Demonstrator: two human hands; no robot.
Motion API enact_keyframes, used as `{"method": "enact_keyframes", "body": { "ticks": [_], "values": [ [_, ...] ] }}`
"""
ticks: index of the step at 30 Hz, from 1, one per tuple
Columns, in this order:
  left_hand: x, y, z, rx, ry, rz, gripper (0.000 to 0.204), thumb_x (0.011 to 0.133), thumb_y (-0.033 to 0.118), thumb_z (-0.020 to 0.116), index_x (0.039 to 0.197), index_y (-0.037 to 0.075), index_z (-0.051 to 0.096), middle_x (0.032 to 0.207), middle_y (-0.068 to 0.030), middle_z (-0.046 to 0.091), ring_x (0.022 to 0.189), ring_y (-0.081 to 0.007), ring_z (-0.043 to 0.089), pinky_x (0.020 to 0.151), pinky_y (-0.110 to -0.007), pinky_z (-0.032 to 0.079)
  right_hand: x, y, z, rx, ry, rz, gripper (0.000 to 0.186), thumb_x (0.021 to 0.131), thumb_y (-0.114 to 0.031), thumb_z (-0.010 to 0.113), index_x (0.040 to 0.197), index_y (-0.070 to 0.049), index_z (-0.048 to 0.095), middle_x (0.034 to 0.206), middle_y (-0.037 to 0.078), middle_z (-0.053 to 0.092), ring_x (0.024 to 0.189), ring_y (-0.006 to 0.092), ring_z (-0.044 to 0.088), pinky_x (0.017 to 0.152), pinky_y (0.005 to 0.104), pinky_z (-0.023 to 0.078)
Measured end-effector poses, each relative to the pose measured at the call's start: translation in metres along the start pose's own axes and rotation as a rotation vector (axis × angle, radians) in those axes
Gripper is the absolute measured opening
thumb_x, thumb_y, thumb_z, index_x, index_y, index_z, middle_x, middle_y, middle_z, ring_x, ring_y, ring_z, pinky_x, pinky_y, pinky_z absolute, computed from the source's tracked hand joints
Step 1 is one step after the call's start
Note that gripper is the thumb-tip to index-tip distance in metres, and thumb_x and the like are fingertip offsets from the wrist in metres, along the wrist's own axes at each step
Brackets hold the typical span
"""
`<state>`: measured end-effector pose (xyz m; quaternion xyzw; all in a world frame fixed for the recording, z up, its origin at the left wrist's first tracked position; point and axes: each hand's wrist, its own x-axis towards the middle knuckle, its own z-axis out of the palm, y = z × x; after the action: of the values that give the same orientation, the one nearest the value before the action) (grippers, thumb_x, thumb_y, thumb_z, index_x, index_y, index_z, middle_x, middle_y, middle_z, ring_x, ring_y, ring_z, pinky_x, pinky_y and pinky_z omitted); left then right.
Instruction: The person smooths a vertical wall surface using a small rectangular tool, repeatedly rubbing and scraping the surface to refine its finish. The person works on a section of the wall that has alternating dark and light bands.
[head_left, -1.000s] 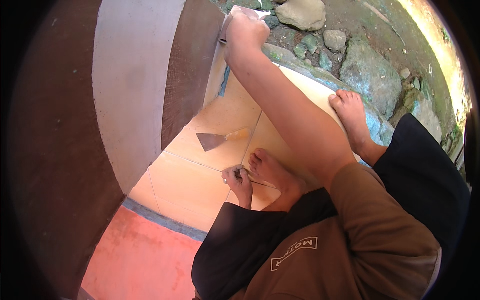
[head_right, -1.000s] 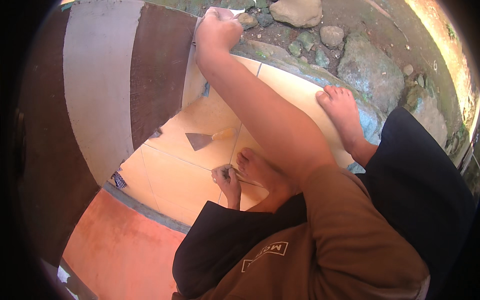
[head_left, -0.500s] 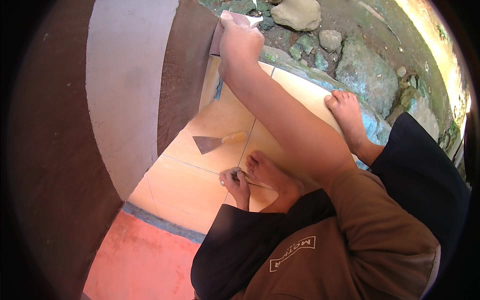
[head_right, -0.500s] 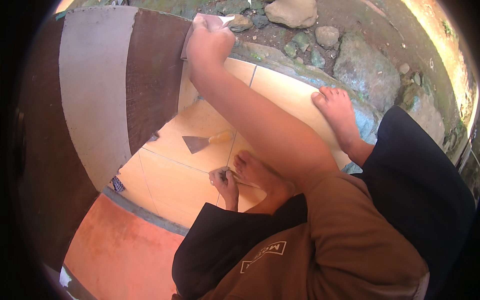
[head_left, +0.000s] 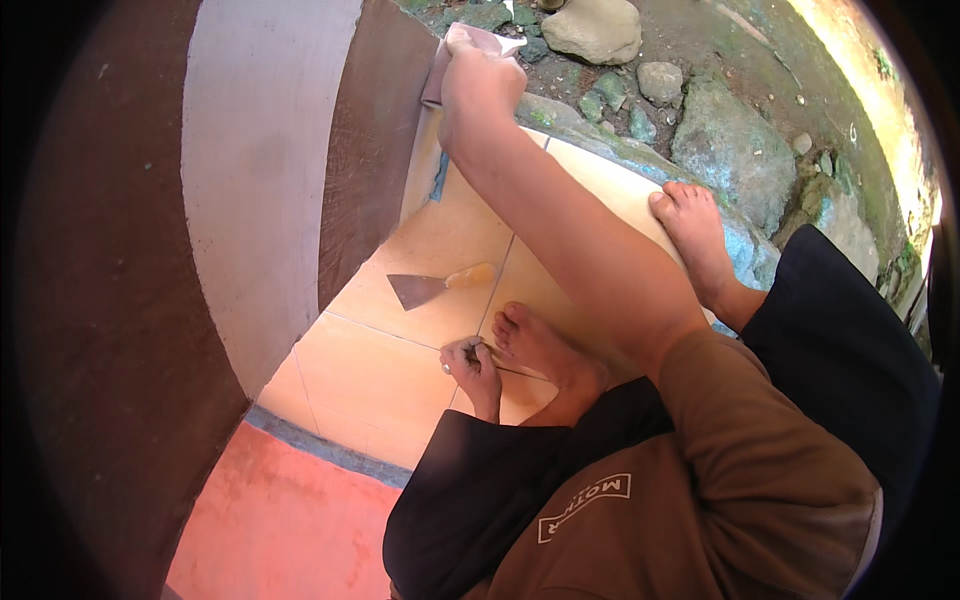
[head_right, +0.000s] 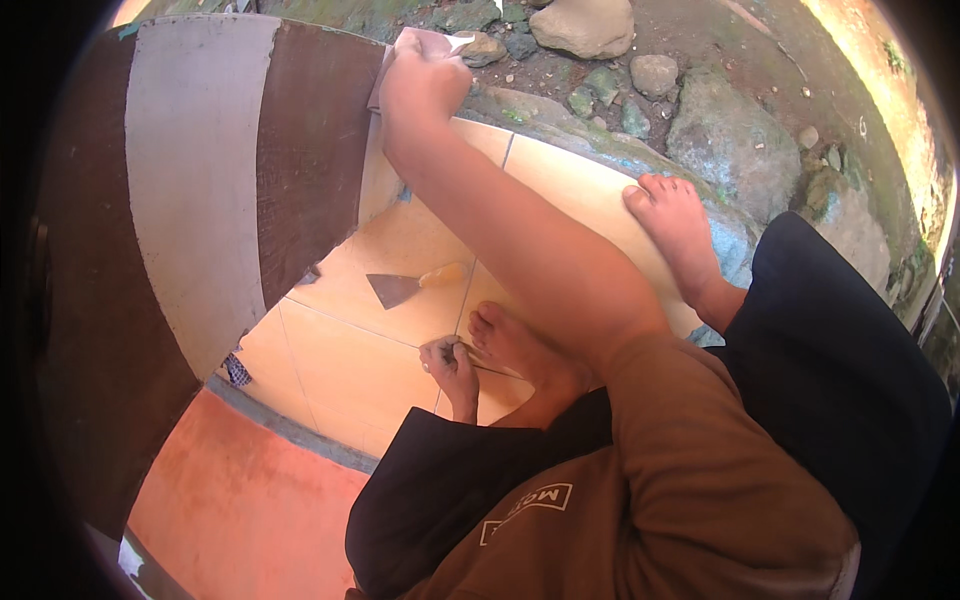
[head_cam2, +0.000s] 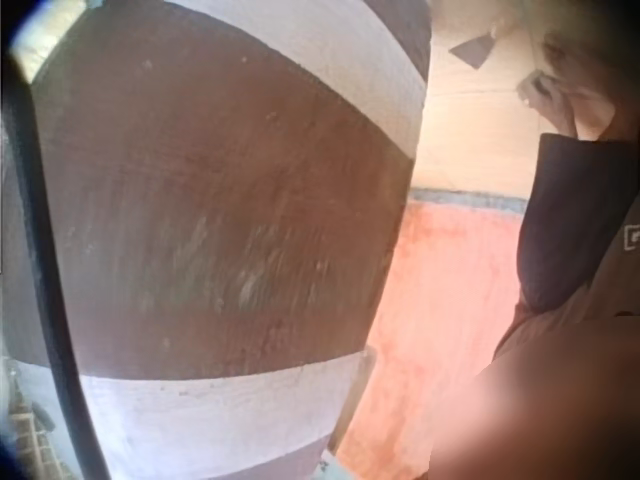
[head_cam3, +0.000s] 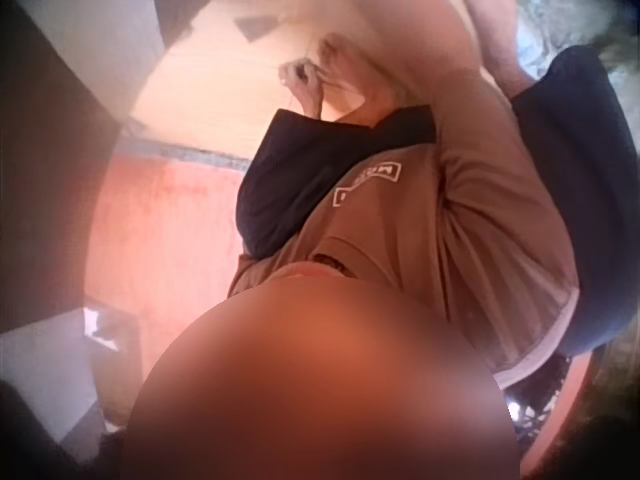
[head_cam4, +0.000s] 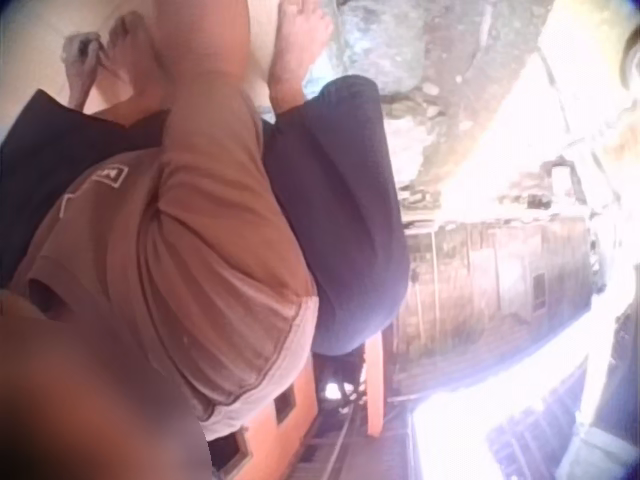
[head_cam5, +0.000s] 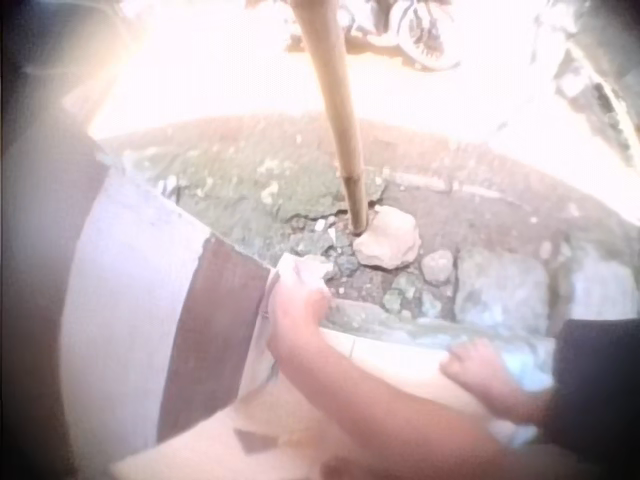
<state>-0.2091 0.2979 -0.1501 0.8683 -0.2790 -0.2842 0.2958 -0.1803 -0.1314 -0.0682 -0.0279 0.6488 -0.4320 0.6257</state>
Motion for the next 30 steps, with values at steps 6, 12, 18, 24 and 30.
{"method": "enact_keyframes", "body": {
  "ticks": [6,12,18,24,30],
  "values": [
    [0.004,0.011,0.002,0.095,-0.014,0.034,0.009,0.092,0.002,0.058,0.099,0.002,0.063,0.104,-0.0094,0.046,0.093,-0.0192,0.049,0.080,-0.029,0.043,0.017,0.000,-0.001,0.008,0.012,0.010,0.042,0.095,-0.025,0.068,0.122,0.007,0.059,0.115,0.018,0.067,0.102,0.0275,0.066,0.087,0.0398,0.051],
    [0.001,0.001,-0.001,0.023,-0.001,-0.009,0.009,0.091,0.002,0.058,0.099,0.002,0.063,0.105,-0.0103,0.047,0.094,-0.0215,0.049,0.081,-0.032,0.043,-0.018,0.009,-0.010,0.003,-0.059,-0.017,0.036,0.098,-0.023,0.065,0.121,0.005,0.060,0.115,0.017,0.067,0.101,0.0262,0.066,0.088,0.0389,0.050],
    [0.004,0.006,0.004,0.061,0.004,0.019,0.009,0.091,0.001,0.058,0.098,0.001,0.064,0.105,-0.0106,0.047,0.093,-0.0216,0.049,0.079,-0.033,0.043,-0.004,-0.006,-0.002,0.005,0.051,0.063,0.031,0.099,-0.020,0.065,0.121,0.003,0.061,0.116,0.014,0.066,0.103,0.0236,0.063,0.089,0.0377,0.049],
    [0.001,0.003,0.000,0.055,0.001,0.014,0.009,0.091,0.001,0.058,0.098,0.002,0.064,0.106,-0.0102,0.047,0.093,-0.0200,0.049,0.078,-0.032,0.043,-0.012,0.000,-0.007,0.026,-0.048,0.005,0.032,0.099,-0.021,0.065,0.119,0.004,0.061,0.113,0.015,0.068,0.099,0.0239,0.064,0.086,0.0380,0.050],
    [0.001,-0.003,0.003,-0.012,0.010,0.015,0.009,0.091,0.000,0.058,0.098,0.001,0.063,0.106,-0.0099,0.046,0.093,-0.0188,0.050,0.078,-0.031,0.043,-0.014,0.010,-0.008,0.019,-0.038,-0.067,0.033,0.098,-0.021,0.065,0.117,0.005,0.062,0.107,0.016,0.069,0.094,0.0243,0.065,0.081,0.0385,0.050]
  ]
}}
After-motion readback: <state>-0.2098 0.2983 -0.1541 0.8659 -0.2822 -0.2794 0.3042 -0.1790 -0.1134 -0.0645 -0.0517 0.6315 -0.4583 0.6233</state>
